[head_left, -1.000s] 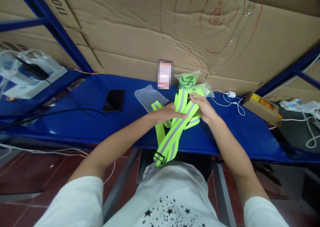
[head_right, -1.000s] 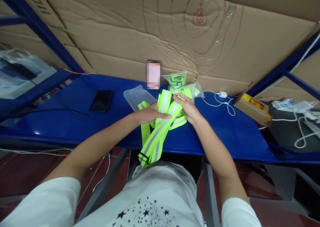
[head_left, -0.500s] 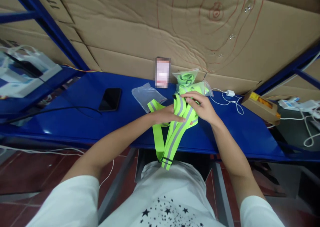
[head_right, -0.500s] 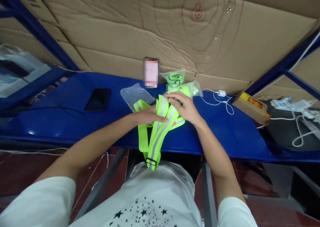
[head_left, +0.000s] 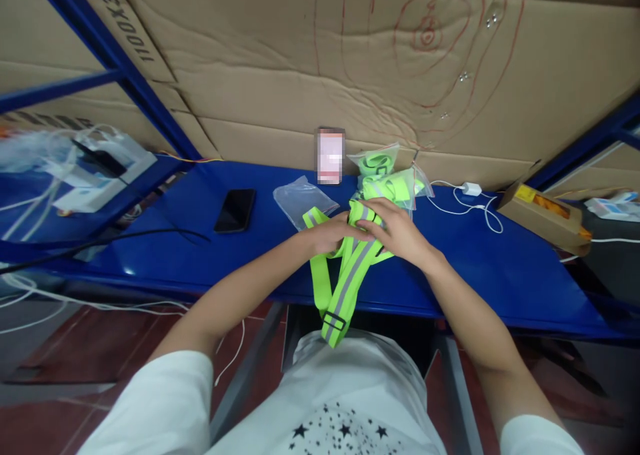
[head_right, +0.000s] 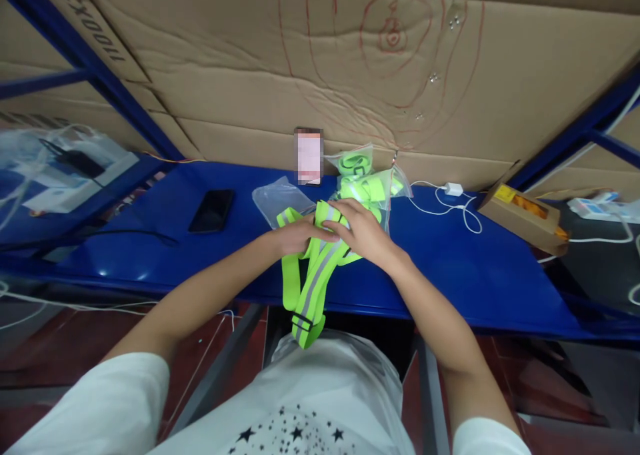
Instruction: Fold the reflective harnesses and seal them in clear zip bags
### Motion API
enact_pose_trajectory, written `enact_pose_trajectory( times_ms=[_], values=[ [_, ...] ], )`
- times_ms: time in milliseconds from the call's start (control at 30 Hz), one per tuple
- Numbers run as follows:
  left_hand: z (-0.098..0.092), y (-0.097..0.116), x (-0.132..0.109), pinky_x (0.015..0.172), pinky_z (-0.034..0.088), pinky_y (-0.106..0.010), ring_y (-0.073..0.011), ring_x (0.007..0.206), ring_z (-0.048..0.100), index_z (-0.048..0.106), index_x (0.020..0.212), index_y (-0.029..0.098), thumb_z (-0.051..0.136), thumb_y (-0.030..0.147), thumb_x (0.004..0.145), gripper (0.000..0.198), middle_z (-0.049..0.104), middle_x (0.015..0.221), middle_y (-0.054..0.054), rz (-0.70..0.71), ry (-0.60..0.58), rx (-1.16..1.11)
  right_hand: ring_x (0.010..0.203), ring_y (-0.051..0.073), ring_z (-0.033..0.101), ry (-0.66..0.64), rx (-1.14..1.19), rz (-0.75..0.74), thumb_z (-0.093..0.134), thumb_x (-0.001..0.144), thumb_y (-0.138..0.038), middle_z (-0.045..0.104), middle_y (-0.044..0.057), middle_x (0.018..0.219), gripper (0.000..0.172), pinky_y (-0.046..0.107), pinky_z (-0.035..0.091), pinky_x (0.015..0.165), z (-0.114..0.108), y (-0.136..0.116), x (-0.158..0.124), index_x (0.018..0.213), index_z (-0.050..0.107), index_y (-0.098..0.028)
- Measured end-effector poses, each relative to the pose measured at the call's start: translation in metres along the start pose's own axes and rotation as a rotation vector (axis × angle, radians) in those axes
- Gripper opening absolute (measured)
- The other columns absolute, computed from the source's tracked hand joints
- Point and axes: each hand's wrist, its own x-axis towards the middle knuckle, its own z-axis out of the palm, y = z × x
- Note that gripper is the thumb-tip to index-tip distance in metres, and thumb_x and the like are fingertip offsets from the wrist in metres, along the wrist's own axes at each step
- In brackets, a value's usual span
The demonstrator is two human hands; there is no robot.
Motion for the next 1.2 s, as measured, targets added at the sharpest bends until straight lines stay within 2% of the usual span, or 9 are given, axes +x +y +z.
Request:
enact_pose_trajectory(
  times_ms=[100,233,433,533,700,833,967,1100,1200],
  values=[
    [0.005,0.007,-0.006,0.083,0.058,-0.045,-0.0286,0.084,0.075,0.072,0.100,0.013,0.092,0.032,0.068,0.042,0.077,0.094,-0.013,-0.094,-0.150,-0.113,0.096,0.029,0.069,0.129,0.027,0.096,0.053,0.098,-0.062,0.072,0.011,0.099,0.047,0.042,0.056,0.089,-0.004,-0.002,0.002,0.104,0.073,-0.020],
    [0.004,0.018,-0.013,0.080,0.058,-0.039,-0.0235,0.078,0.074,0.073,0.107,0.012,0.082,0.042,0.084,0.038,0.077,0.091,-0.013,-0.107,-0.396,0.067,0.066,0.020,0.063,0.176,0.285,0.339,0.059,0.090,-0.072,0.064,0.002,0.066,0.055,0.033,0.053,0.065,-0.014,-0.001,0.002,0.074,0.067,-0.021],
    [0.007,0.020,-0.015,0.082,0.059,-0.036,-0.0237,0.088,0.074,0.074,0.110,0.014,0.078,0.050,0.086,0.043,0.077,0.099,-0.013,-0.046,-0.454,0.243,0.071,0.024,0.072,-0.111,0.862,0.655,0.070,0.082,-0.071,0.076,0.009,0.078,0.053,0.036,0.060,0.067,-0.024,0.006,0.004,0.081,0.074,-0.019],
    [0.011,0.018,-0.016,0.089,0.059,-0.037,-0.0247,0.096,0.074,0.076,0.107,0.015,0.075,0.054,0.088,0.043,0.078,0.106,-0.014,0.028,-0.428,0.324,0.072,0.020,0.070,-0.074,0.757,0.588,0.072,0.084,-0.064,0.077,0.005,0.085,0.044,0.032,0.057,0.065,-0.021,0.010,0.005,0.093,0.074,-0.021],
    [0.010,0.018,-0.017,0.077,0.063,-0.039,-0.0269,0.084,0.076,0.075,0.109,0.014,0.078,0.055,0.085,0.048,0.078,0.101,-0.016,0.045,-0.402,0.230,0.095,0.020,0.069,0.068,0.337,0.228,0.067,0.091,-0.056,0.075,0.005,0.105,0.035,0.030,0.054,0.075,-0.012,0.013,0.007,0.104,0.075,-0.024],
    [0.008,0.021,-0.017,0.084,0.063,-0.043,-0.0304,0.095,0.076,0.077,0.110,0.014,0.074,0.054,0.088,0.045,0.077,0.108,-0.018,0.104,-0.431,0.228,0.082,0.020,0.070,-0.119,0.341,0.236,0.049,0.100,-0.059,0.078,0.002,0.092,0.047,0.032,0.053,0.073,-0.017,0.006,0.003,0.111,0.077,-0.024],
    [0.006,0.020,-0.015,0.101,0.057,-0.046,-0.0309,0.106,0.074,0.078,0.109,0.015,0.073,0.048,0.091,0.038,0.077,0.111,-0.018,0.194,-0.406,0.302,0.060,0.019,0.067,-0.326,0.380,0.229,0.064,0.093,-0.056,0.072,-0.003,0.069,0.056,0.032,0.055,0.064,-0.020,-0.005,-0.003,0.140,0.062,-0.025],
    [0.006,0.017,-0.016,0.096,0.059,-0.048,-0.0339,0.107,0.074,0.075,0.116,0.017,0.084,0.039,0.083,0.041,0.076,0.117,-0.018,0.041,-0.407,0.083,0.101,0.027,0.073,-0.084,0.241,0.157,0.073,0.088,-0.048,0.078,0.005,0.111,0.043,0.039,0.056,0.091,-0.017,-0.014,-0.001,0.123,0.073,-0.023],
    [0.008,0.016,-0.018,0.094,0.059,-0.048,-0.0351,0.109,0.074,0.072,0.121,0.015,0.084,0.038,0.082,0.048,0.073,0.124,-0.021,-0.127,-0.495,-0.104,0.104,0.025,0.072,0.037,0.311,0.186,0.071,0.090,-0.050,0.077,0.003,0.115,0.038,0.037,0.055,0.093,-0.020,-0.014,0.001,0.117,0.075,-0.023]
  ],
)
